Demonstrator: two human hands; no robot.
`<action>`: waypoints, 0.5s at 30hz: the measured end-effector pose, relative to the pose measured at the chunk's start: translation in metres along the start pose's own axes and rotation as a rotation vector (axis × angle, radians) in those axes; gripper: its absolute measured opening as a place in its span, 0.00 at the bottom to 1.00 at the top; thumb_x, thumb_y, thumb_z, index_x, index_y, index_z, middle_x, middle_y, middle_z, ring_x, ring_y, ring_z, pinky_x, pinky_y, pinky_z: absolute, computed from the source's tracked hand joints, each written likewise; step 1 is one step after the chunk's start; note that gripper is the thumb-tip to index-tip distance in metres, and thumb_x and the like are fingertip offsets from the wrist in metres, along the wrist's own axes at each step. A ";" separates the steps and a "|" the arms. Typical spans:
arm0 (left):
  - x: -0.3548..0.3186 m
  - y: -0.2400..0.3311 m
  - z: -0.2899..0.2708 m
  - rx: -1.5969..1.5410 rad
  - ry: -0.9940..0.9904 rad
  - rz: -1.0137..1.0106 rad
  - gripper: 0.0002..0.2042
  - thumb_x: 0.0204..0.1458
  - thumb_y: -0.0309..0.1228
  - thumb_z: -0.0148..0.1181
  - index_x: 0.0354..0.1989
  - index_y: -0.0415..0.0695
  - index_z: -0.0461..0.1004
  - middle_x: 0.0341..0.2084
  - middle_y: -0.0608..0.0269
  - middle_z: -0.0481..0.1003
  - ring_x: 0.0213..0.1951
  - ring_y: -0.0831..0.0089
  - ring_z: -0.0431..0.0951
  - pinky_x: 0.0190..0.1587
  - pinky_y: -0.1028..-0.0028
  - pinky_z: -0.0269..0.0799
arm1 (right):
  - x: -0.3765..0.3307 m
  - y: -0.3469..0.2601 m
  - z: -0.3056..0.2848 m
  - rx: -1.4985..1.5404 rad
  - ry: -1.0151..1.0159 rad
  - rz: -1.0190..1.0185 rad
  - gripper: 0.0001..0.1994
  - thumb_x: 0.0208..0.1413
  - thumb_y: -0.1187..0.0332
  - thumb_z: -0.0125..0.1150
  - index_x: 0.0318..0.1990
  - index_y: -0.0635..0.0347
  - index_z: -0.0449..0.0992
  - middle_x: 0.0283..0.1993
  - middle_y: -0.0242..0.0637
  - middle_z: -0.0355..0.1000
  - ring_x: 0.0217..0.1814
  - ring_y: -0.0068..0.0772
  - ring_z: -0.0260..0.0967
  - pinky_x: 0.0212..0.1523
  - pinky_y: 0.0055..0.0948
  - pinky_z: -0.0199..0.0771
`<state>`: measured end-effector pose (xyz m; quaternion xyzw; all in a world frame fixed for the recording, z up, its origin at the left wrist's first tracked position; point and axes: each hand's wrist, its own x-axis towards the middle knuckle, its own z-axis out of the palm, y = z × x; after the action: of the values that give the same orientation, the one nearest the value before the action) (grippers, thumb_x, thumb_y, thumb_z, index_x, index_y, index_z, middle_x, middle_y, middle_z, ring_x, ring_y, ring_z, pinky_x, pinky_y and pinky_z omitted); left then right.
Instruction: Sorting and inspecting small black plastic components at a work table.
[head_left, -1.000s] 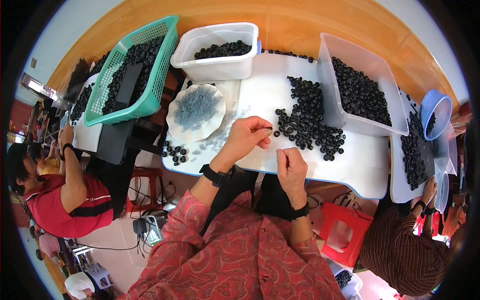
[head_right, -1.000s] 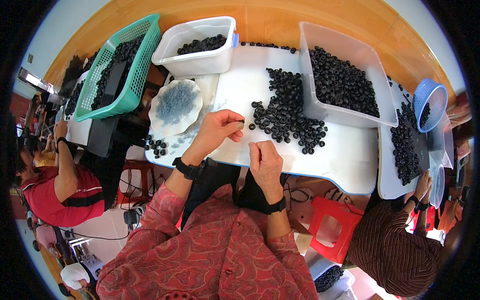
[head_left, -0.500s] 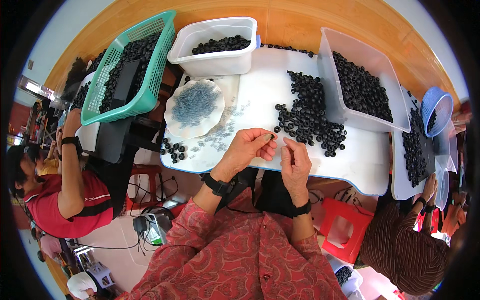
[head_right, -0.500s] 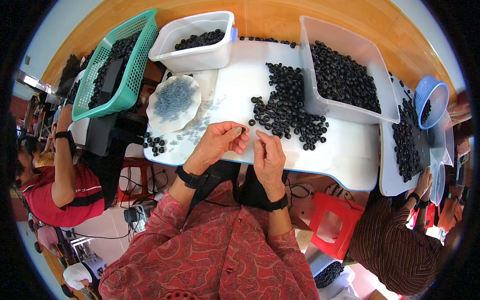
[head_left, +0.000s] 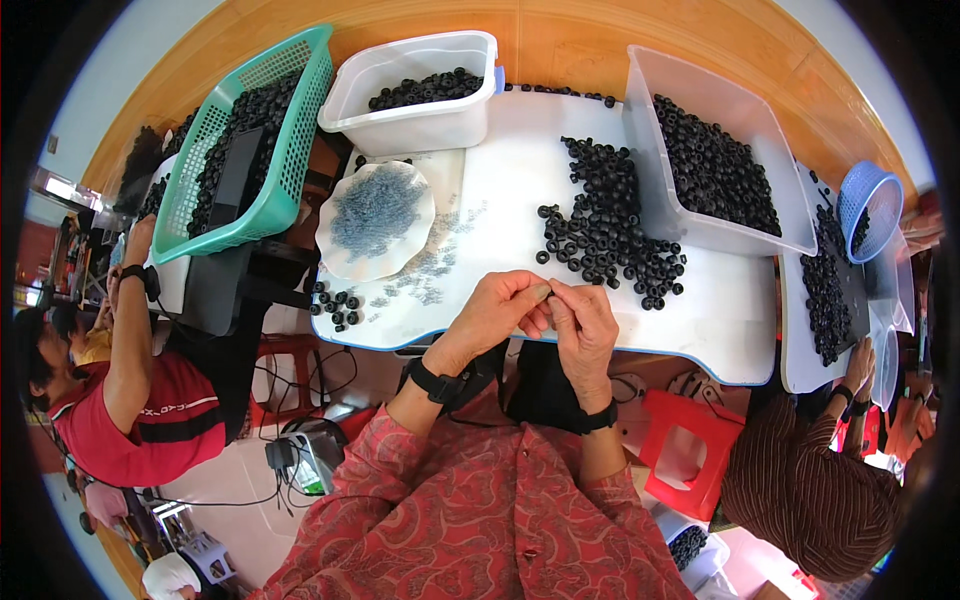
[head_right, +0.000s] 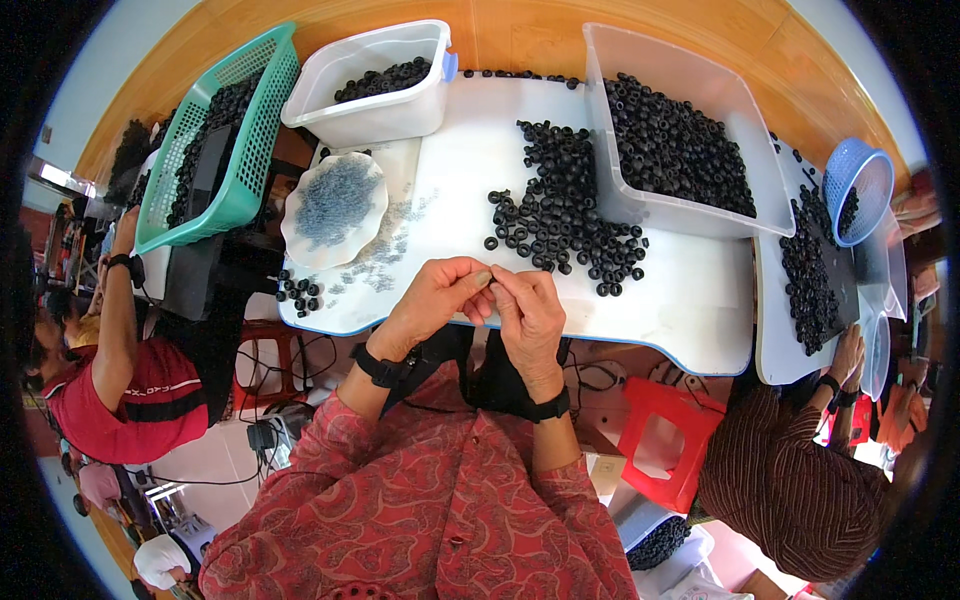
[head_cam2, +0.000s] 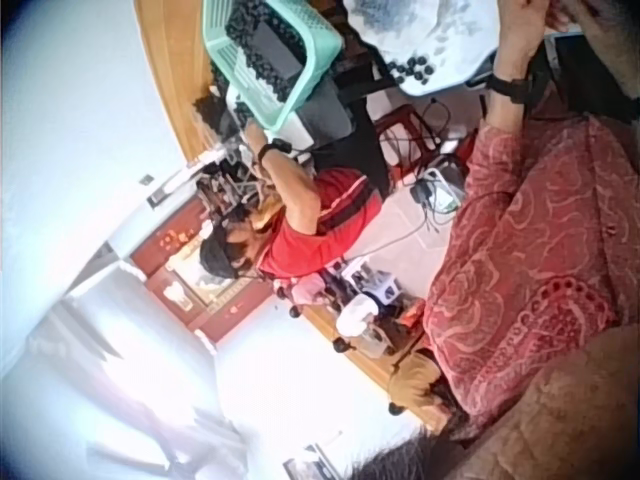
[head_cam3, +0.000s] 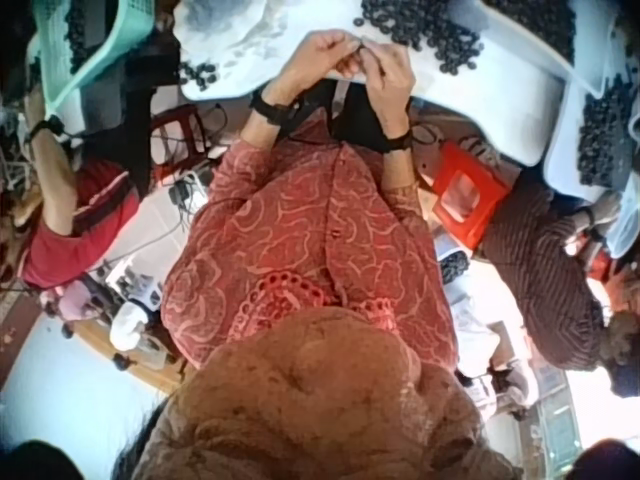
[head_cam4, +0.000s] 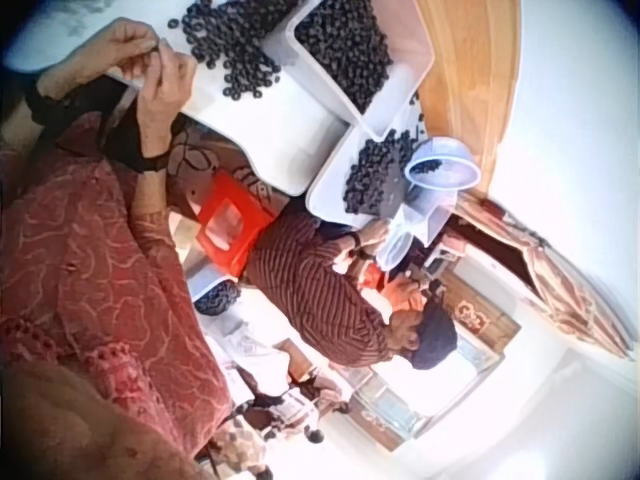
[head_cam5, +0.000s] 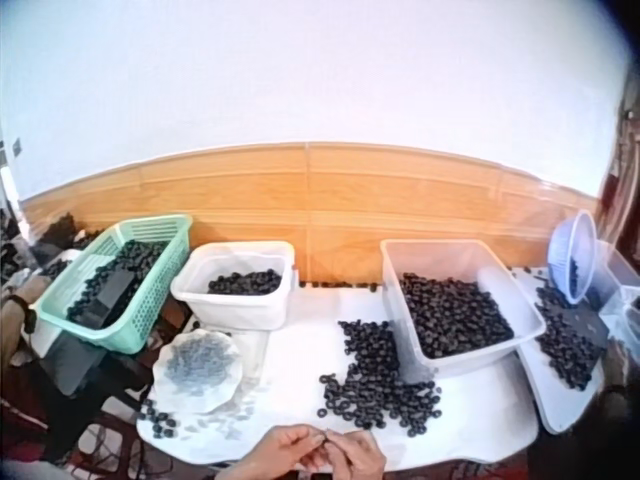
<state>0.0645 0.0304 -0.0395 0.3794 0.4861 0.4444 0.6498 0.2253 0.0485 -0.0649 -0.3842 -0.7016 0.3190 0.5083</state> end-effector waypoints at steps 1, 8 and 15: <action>0.000 0.000 0.001 0.000 -0.001 -0.001 0.11 0.65 0.31 0.50 0.44 0.35 0.76 0.28 0.63 0.77 0.28 0.78 0.78 0.31 0.78 0.78 | 0.000 0.000 0.000 0.013 0.016 0.007 0.12 0.55 0.77 0.65 0.46 0.58 0.81 0.34 0.35 0.70 0.30 0.25 0.69 0.29 0.22 0.69; 0.004 0.001 0.006 0.052 0.110 0.070 0.10 0.62 0.30 0.56 0.41 0.35 0.77 0.25 0.63 0.77 0.24 0.80 0.77 0.26 0.79 0.76 | -0.001 0.001 -0.001 0.039 0.055 0.034 0.07 0.56 0.79 0.63 0.42 0.65 0.77 0.37 0.34 0.70 0.28 0.19 0.68 0.27 0.19 0.69; 0.027 0.007 0.004 0.670 0.396 0.519 0.10 0.54 0.25 0.59 0.45 0.40 0.77 0.28 0.51 0.76 0.29 0.57 0.78 0.32 0.65 0.74 | -0.003 0.004 0.002 0.100 0.089 0.136 0.05 0.55 0.80 0.63 0.38 0.66 0.74 0.35 0.36 0.72 0.23 0.21 0.69 0.24 0.21 0.68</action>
<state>0.0708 0.0578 -0.0400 0.5852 0.6066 0.4748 0.2534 0.2247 0.0477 -0.0705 -0.4190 -0.6338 0.3698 0.5347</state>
